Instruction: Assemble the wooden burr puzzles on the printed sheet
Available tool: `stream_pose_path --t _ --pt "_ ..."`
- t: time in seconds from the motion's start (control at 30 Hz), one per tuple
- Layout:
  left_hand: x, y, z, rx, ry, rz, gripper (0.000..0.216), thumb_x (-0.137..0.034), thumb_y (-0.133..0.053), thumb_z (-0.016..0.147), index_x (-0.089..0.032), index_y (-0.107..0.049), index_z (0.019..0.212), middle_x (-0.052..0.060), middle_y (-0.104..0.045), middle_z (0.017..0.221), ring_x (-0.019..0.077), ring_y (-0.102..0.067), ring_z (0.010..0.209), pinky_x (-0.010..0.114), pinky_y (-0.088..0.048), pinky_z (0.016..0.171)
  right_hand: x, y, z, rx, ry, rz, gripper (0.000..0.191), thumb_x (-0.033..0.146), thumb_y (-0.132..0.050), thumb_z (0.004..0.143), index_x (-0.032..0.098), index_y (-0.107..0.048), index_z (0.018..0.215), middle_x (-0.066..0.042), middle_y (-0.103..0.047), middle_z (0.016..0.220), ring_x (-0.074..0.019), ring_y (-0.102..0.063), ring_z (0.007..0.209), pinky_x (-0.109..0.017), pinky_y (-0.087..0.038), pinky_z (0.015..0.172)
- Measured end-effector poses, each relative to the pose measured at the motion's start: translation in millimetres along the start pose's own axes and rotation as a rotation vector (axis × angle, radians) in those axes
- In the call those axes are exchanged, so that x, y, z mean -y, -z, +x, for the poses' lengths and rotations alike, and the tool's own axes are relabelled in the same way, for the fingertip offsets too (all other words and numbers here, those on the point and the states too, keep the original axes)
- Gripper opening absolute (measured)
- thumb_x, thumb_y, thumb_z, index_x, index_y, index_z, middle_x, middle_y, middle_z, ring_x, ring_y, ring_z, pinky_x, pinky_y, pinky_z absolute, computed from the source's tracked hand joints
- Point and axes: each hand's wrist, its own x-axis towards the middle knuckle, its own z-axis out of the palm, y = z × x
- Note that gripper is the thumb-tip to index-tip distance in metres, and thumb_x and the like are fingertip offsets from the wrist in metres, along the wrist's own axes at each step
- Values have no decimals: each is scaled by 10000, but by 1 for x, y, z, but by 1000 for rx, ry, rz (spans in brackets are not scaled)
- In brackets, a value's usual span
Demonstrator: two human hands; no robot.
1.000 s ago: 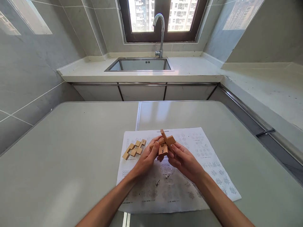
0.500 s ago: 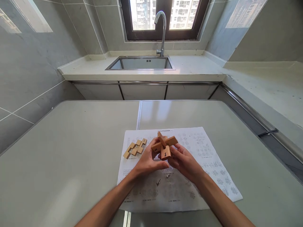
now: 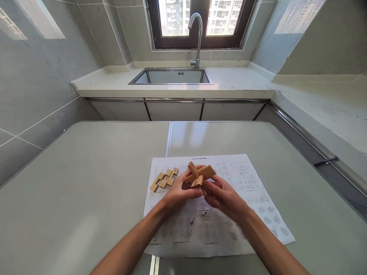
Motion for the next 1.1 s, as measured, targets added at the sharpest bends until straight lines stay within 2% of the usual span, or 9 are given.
stream_pose_path --t 0.17,0.27,0.37,0.53,0.73,0.9,1.1 --pt "4 -1 5 -71 -51 6 717 -503 -815 839 -228 -600 1466 142 -654 1399 354 -568 1344 442 -425 1127 3 4 3 -173 43 158 331 428 -866 852 183 -644 874 29 -602 751 -21 -277 460 -177 -276 417" --pt "9 -2 7 -176 -43 8 702 -449 -826 850 -260 -579 1479 112 -616 1366 284 -605 1223 396 -455 1051 8 10 6 -284 113 270 316 361 -909 796 173 -657 822 21 -629 802 -17 -281 468 -150 -351 410" --pt "11 -1 7 -234 -22 20 630 -402 -810 869 -266 -601 1447 68 -584 1230 208 -605 1064 334 -460 962 14 21 7 -361 200 358 256 283 -904 797 174 -693 893 28 -630 825 -17 -303 468 -120 -381 395" --pt "9 -1 5 -184 1 52 499 -388 -777 894 -258 -643 1357 50 -583 1152 197 -593 1024 305 -452 909 23 47 5 -440 296 373 198 215 -855 853 203 -683 949 33 -662 864 -19 -379 485 -97 -437 414" --pt "7 -1 6 -144 -19 112 456 -417 -762 885 -236 -656 1290 39 -584 1076 186 -583 923 300 -454 848 29 73 4 -531 354 466 154 114 -738 923 206 -698 1041 0 -722 949 -28 -465 507 -106 -513 432" --pt "2 -3 3 -115 -20 189 425 -448 -739 893 -216 -669 1242 30 -584 980 187 -570 873 309 -451 818 31 82 4 -572 388 552 188 74 -662 969 196 -697 1107 -34 -746 1053 -27 -556 563 -68 -529 430" --pt "2 -6 1 -76 -43 245 391 -459 -732 908 -205 -683 1201 29 -594 935 186 -585 867 331 -469 853 28 88 5 -623 393 474 244 104 -691 974 229 -692 1184 -54 -764 1178 -55 -653 631 -76 -570 423"
